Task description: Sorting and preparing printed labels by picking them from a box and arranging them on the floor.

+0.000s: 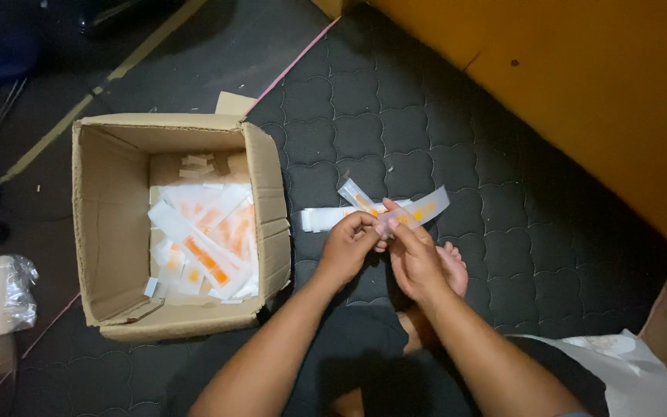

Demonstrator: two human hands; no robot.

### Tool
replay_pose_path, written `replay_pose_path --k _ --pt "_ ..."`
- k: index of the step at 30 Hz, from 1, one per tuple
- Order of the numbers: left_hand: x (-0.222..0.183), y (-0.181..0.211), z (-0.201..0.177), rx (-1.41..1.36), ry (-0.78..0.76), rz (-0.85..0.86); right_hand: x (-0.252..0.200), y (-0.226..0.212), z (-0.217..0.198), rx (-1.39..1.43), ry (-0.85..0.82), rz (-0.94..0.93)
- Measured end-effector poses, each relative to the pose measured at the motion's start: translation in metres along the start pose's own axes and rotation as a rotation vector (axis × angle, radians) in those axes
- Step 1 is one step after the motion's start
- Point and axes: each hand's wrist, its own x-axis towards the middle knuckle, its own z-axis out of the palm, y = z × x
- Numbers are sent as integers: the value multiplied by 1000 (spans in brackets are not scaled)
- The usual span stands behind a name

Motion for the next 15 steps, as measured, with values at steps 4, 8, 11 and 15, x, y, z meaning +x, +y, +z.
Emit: replay_pose_path --k 4,8,11,15 --pt "6 5 -10 73 56 17 0 -17 8 16 23 29" --pt "5 16 -22 82 205 72 12 -21 -12 99 85 32" --pt "6 24 -33 111 265 137 22 -26 -27 121 137 -10" --pt "7 29 -43 124 369 193 32 -27 -43 117 202 -58"
